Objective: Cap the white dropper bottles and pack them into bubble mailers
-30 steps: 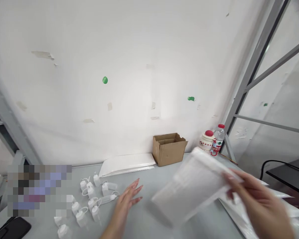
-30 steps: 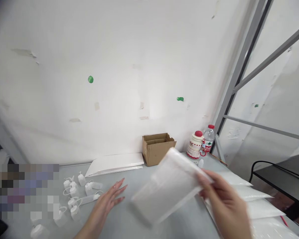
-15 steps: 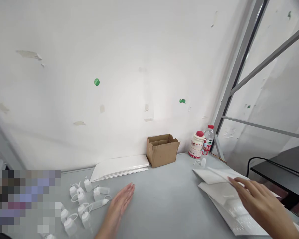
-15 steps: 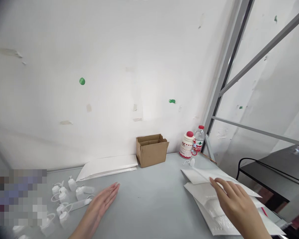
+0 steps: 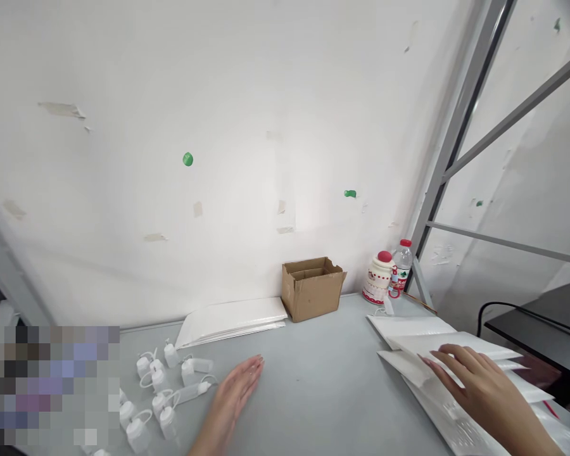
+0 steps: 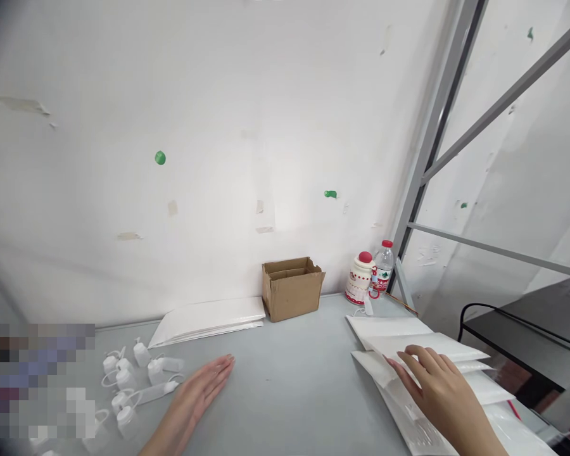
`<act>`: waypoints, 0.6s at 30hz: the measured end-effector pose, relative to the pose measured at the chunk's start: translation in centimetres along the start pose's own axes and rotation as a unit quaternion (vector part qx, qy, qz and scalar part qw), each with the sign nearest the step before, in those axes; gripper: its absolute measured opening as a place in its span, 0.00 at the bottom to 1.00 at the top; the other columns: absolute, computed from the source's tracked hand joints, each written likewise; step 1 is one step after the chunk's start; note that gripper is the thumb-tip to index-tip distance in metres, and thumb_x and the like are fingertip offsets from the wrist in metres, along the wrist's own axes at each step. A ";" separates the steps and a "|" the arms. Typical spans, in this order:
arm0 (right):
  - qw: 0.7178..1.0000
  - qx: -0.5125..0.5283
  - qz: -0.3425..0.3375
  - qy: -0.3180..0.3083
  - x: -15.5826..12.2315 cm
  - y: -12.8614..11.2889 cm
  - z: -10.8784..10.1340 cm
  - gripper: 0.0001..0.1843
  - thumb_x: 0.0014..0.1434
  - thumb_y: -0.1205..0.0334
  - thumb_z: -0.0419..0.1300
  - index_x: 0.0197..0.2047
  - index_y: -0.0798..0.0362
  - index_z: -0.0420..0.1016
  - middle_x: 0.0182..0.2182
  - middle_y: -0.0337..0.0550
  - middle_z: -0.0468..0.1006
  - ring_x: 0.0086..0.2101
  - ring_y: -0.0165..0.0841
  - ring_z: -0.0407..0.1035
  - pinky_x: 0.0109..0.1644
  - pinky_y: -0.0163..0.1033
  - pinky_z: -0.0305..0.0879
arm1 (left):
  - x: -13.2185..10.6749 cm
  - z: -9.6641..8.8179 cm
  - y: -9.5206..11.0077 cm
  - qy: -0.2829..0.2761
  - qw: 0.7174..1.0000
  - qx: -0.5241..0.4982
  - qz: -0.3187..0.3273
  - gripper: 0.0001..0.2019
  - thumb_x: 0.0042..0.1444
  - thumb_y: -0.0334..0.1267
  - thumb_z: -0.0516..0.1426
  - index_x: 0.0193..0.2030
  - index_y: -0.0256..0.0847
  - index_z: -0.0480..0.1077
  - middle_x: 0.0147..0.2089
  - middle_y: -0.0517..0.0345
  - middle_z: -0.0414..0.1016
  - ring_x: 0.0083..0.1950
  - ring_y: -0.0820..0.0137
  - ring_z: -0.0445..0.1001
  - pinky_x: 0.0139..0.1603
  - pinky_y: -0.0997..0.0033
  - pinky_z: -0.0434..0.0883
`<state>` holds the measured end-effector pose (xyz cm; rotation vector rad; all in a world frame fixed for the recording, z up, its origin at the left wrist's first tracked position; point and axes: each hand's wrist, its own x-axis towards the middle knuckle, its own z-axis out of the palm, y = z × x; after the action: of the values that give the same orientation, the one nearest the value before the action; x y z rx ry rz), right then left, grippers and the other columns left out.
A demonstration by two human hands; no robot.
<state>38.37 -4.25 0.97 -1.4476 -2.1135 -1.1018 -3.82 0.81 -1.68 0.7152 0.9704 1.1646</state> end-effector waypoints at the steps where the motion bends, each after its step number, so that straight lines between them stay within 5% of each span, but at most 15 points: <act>1: 1.000 0.004 0.006 0.003 0.2 0.0 0.0 0.19 0.62 0.53 0.46 0.33 0.54 0.74 0.31 0.49 0.74 0.32 0.38 0.67 0.36 0.43 0.59 | 0.1 0.0 0.0 -0.003 1.000 0.002 0.001 0.16 0.44 0.40 0.61 0.40 0.35 0.74 0.52 0.45 0.73 0.57 0.58 0.66 0.63 0.59 0.58; 14: 0.999 -0.013 0.024 0.017 2.5 -0.9 0.7 0.21 0.64 0.57 0.42 0.32 0.56 0.73 0.30 0.48 0.74 0.28 0.35 0.68 0.34 0.40 0.60 | 0.7 -0.6 -0.6 -0.019 0.999 0.029 0.005 0.19 0.41 0.46 0.62 0.39 0.36 0.74 0.52 0.45 0.72 0.56 0.57 0.67 0.61 0.59 0.60; 18: 0.997 -0.001 0.067 -0.024 3.1 -1.7 1.5 0.21 0.63 0.55 0.42 0.34 0.55 0.73 0.33 0.49 0.74 0.29 0.36 0.69 0.35 0.42 0.61 | 0.9 -0.7 -0.6 -0.023 0.999 0.033 0.001 0.18 0.41 0.46 0.62 0.38 0.37 0.75 0.52 0.46 0.72 0.56 0.57 0.67 0.62 0.59 0.59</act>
<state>35.73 -1.47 1.32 -1.6059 -2.0145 -1.0297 -4.08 1.50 -2.73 0.7930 0.9742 1.1175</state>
